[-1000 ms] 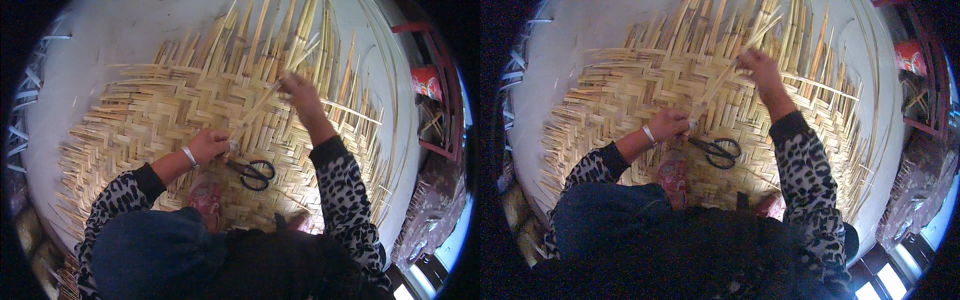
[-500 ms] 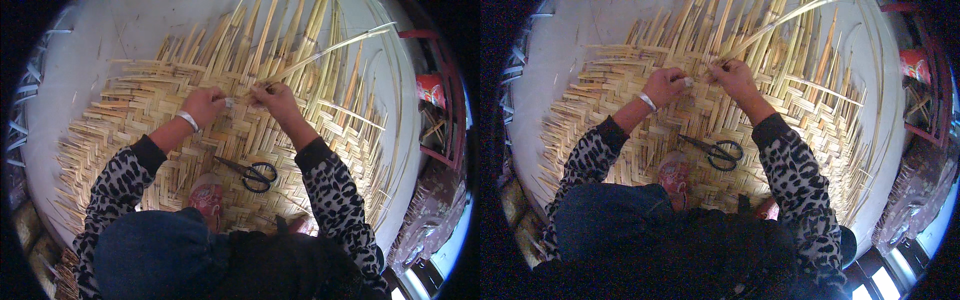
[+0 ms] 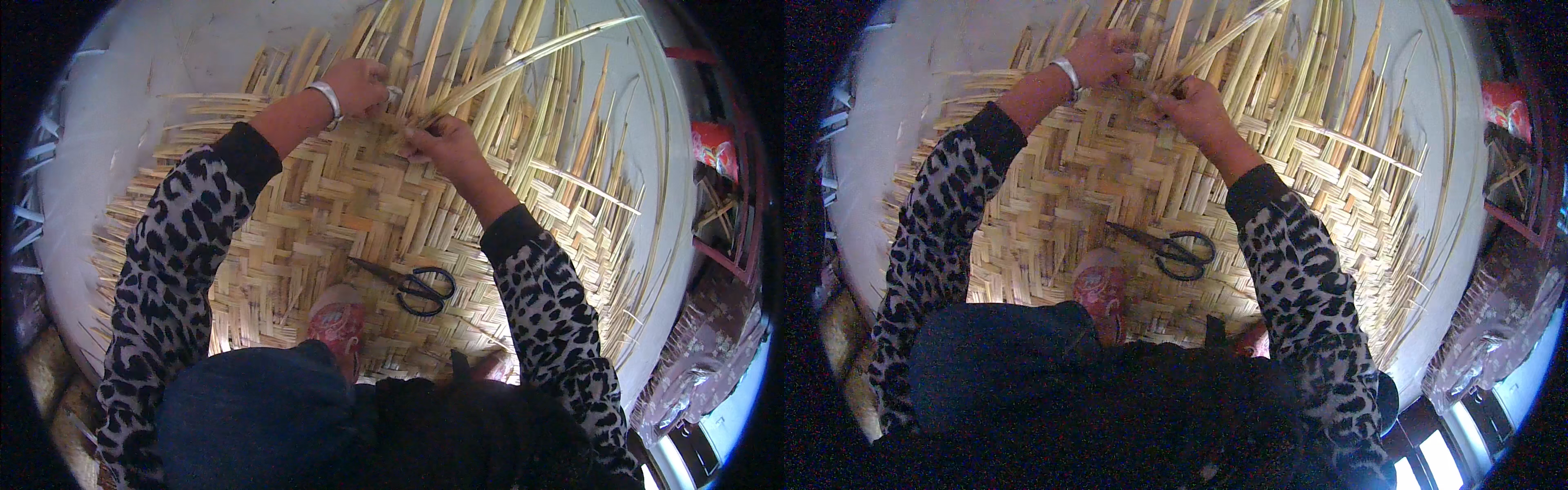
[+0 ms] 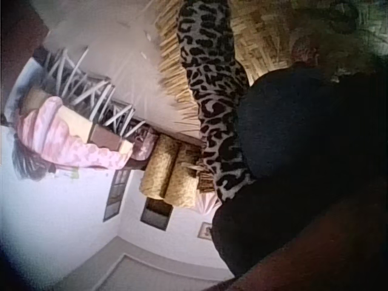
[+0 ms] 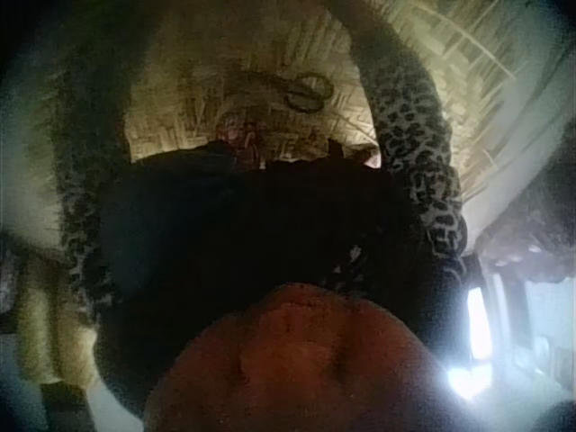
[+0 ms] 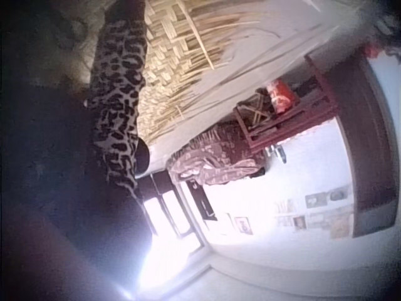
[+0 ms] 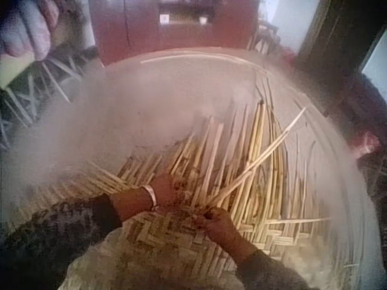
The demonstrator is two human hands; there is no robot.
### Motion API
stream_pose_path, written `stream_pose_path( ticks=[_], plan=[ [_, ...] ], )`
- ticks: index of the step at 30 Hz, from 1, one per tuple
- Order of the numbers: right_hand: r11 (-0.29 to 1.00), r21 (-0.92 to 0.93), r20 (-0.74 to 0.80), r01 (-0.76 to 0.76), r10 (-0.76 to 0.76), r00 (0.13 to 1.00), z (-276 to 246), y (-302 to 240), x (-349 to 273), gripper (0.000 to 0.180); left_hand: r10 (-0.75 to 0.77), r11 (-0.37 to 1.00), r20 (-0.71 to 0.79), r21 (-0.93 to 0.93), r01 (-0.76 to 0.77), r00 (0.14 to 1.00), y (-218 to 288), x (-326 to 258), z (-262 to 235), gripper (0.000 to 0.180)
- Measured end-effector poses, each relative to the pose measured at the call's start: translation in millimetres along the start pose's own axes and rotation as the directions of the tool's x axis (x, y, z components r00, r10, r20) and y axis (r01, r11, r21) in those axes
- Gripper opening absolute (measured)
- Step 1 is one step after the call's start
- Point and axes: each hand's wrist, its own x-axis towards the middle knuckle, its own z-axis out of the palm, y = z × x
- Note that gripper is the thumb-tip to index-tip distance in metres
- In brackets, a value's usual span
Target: The person weaves a large circular mat or basket base using thin bamboo strips. They interlace the strips by hand, occasionally using scissors to trim excess material, and continue expanding the woven pattern across the floor.
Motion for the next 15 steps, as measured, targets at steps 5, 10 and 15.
stream_pose_path(
  ticks=[5, 10, 15],
  plan=[
    [1.0, 0.003, -0.016, 0.011, -0.011, 1.0, 3.3, 1.2, -5.0, 0.025, -0.106, 0.988, 0.134, -0.098, 0.12, 0.985, 3.8, 11.3, -2.1, 0.024],
    [0.998, 0.043, -0.046, 0.055, -0.053, 0.998, 7.4, 8.6, -6.1, 0.024, -0.183, 0.983, 0.103, -0.002, 0.184, 0.978, 9.4, 16.3, -0.6, 0.019],
    [0.998, -0.013, -0.057, 0.062, -0.062, 0.996, 7.0, 13.6, -4.3, 0.024, -0.208, 0.971, 0.065, -0.105, 0.214, 0.976, 10.6, 12.2, 3.2, 0.017]
  ],
)
